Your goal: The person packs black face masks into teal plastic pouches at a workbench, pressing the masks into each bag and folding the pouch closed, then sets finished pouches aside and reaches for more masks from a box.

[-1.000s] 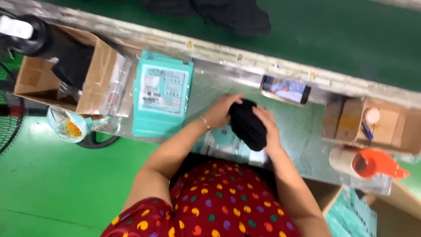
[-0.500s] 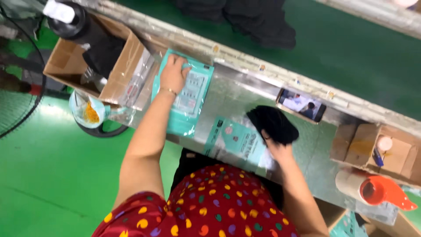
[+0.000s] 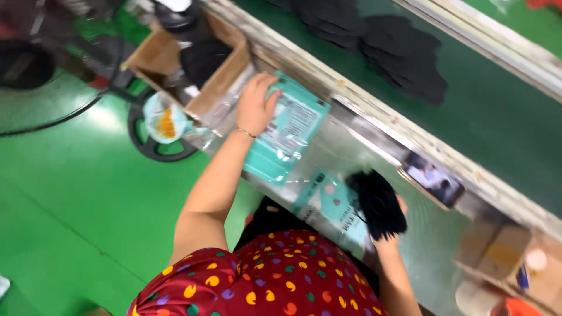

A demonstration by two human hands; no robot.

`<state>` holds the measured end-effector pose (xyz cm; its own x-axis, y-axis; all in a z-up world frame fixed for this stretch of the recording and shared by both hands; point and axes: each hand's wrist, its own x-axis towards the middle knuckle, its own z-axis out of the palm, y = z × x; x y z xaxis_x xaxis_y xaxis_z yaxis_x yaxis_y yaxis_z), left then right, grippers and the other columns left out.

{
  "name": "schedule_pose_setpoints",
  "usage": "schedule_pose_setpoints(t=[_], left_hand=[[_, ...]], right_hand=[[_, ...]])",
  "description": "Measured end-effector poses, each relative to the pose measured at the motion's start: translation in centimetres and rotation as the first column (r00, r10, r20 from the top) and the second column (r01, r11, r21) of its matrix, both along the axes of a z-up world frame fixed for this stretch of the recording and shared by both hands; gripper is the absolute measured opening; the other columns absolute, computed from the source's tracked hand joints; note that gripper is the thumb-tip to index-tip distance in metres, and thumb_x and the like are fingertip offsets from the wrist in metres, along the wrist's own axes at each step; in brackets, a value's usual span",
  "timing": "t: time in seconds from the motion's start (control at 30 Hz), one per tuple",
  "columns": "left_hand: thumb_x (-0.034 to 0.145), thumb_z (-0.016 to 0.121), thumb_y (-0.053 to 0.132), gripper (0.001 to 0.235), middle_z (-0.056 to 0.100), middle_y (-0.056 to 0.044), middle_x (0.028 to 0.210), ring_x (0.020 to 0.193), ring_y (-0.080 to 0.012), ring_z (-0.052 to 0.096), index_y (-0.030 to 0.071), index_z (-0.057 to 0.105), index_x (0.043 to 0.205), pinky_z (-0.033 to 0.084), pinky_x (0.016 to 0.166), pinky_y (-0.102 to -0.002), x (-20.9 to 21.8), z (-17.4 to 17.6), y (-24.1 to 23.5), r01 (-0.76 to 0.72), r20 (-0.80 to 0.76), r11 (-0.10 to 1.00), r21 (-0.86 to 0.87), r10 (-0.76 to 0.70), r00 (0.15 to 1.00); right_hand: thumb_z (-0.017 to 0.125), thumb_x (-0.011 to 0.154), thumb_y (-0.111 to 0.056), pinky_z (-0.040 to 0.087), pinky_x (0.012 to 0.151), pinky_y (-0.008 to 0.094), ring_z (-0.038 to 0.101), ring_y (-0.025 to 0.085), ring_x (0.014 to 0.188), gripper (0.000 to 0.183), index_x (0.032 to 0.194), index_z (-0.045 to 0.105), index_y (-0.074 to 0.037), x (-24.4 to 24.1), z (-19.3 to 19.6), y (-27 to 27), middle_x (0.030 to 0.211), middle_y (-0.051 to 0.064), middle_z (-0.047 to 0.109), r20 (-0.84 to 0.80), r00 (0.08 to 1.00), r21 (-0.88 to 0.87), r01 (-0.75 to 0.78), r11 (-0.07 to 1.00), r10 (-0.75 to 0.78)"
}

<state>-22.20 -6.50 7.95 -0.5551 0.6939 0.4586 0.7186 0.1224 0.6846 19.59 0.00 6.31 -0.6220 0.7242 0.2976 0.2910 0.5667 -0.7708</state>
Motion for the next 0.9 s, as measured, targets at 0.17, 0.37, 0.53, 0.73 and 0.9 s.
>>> schedule_pose_setpoints(t=[0.17, 0.37, 0.53, 0.73, 0.9], left_hand=[[0.099, 0.074, 0.017, 0.018, 0.068, -0.015, 0.117, 0.113, -0.0355, 0.063, 0.009, 0.068, 0.114, 0.052, 0.099, -0.046, -8.0, 3.2, -6.8, -0.431, -0.225, 0.902, -0.016, 0.417, 0.881], [0.078, 0.086, 0.029, 0.042, 0.073, -0.015, 0.102, 0.101, -0.0387, 0.068, 0.01, 0.063, 0.107, 0.051, 0.085, -0.051, -12.3, 4.4, -7.3, -0.461, -0.054, 0.709, -0.534, 0.515, 0.855], [0.078, 0.089, 0.032, 0.04, 0.074, -0.016, 0.098, 0.097, -0.04, 0.069, 0.01, 0.066, 0.102, 0.052, 0.081, -0.052, -13.5, 2.2, -7.5, -0.491, -0.144, 0.718, -0.493, 0.489, 0.86], [0.08, 0.091, 0.028, 0.034, 0.074, -0.015, 0.092, 0.088, -0.0407, 0.069, 0.009, 0.069, 0.097, 0.051, 0.073, -0.054, -13.2, 0.3, -9.2, -0.546, -0.316, 0.774, -0.319, 0.457, 0.832], [0.085, 0.088, 0.016, 0.022, 0.066, -0.019, 0.107, 0.097, -0.0402, 0.063, 0.01, 0.069, 0.094, 0.051, 0.08, -0.05, -9.9, 2.8, -10.4, -0.491, -0.473, 0.866, -0.093, 0.396, 0.788]], right_hand=[[0.069, 0.091, -0.008, 0.049, 0.1, 0.039, 0.066, 0.029, 0.114, 0.031, 0.122, 0.068, -0.001, 0.0, 0.7, -0.9, 0.12, 0.015, 0.072, 0.017, 1.0, 0.08, 0.005, 0.997, -0.006], [0.069, 0.09, -0.009, 0.045, 0.104, 0.045, 0.061, 0.033, 0.119, 0.029, 0.119, 0.072, -0.004, 1.3, -5.2, 0.0, 0.119, 0.015, 0.072, 0.126, 0.99, 0.325, 0.02, 0.945, -0.065], [0.069, 0.09, -0.01, 0.042, 0.107, 0.05, 0.057, 0.036, 0.122, 0.027, 0.116, 0.076, -0.006, 4.8, -8.4, -1.5, 0.118, 0.016, 0.073, 0.238, 0.947, 0.505, 0.071, 0.86, -0.218], [0.072, 0.095, -0.021, 0.046, 0.104, 0.046, 0.062, 0.036, 0.117, 0.03, 0.119, 0.072, -0.003, 5.3, -9.9, 0.1, 0.121, 0.018, 0.07, 0.192, 0.916, 0.176, 0.32, 0.931, -0.352], [0.07, 0.096, -0.016, 0.047, 0.104, 0.043, 0.063, 0.036, 0.12, 0.034, 0.127, 0.071, -0.001, 5.5, -9.5, 0.0, 0.127, 0.018, 0.069, 0.165, 0.935, 0.088, 0.303, 0.949, -0.314]])
